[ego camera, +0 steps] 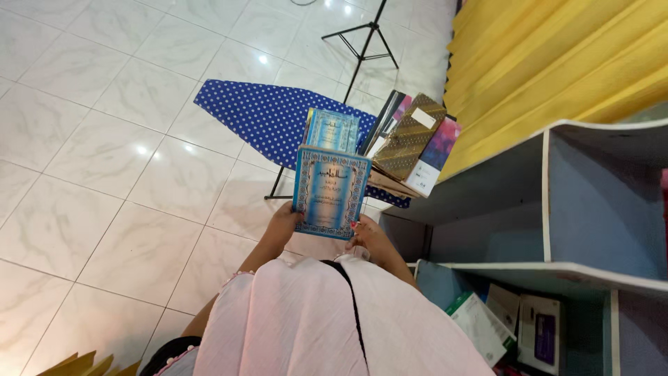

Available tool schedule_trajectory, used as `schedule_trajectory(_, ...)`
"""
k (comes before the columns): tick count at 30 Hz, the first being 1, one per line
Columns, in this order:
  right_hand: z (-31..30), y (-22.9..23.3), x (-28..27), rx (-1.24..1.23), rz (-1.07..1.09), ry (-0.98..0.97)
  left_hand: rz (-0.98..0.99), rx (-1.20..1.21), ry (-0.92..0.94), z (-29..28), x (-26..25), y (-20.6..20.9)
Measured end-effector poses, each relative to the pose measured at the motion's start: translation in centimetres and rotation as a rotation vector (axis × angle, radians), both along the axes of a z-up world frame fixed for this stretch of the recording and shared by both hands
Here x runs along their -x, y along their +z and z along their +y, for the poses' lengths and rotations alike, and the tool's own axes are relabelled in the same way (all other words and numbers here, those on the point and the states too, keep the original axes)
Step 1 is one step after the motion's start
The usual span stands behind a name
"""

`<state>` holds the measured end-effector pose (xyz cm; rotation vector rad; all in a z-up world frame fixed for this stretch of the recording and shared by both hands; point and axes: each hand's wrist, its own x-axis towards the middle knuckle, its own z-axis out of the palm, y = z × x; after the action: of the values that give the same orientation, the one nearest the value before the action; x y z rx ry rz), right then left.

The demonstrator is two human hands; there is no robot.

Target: The person organizes various items including books, boxes, and product packaging by picking them up from a stool and placing them onto a shelf.

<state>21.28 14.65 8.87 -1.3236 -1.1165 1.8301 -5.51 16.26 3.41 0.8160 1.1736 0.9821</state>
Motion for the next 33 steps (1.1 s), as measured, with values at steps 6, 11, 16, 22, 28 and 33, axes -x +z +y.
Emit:
schedule_trajectory(6, 5.5, -2.6, -1.3, -0.035, -0.025, 0.258, -0.214, 0.093, 0.198, 3.2, -0.2, -0.6)
schedule_trajectory(11, 8.4, -4.6, -0.5, -0.063, 0.051, 0.321, -0.352, 0.181, 0.251, 5.3, 0.7, 0.7)
schedule_trajectory(16, 13.3, -7.9, 1.7, 0.013, -0.041, 0.247, -0.406, 0.218, 0.328, 8.9, 2.5, -3.7)
schedule_trajectory(22, 20.9, -16.6, 5.5, 0.256, 0.378, -0.188, -0.265, 0.361, 0.155, 16.8, 7.8, -5.7)
schedule_trajectory(28, 24.9, -18.9, 8.4, 0.038, 0.294, -0.719, 0.013, 0.416, -0.042, 25.6, 14.8, -2.2)
schedule_trajectory(33, 28.9, -18.9, 10.6, 0.218, 0.162, -0.907, 0.145, 0.408, -0.120, 31.1, 18.7, -1.2)
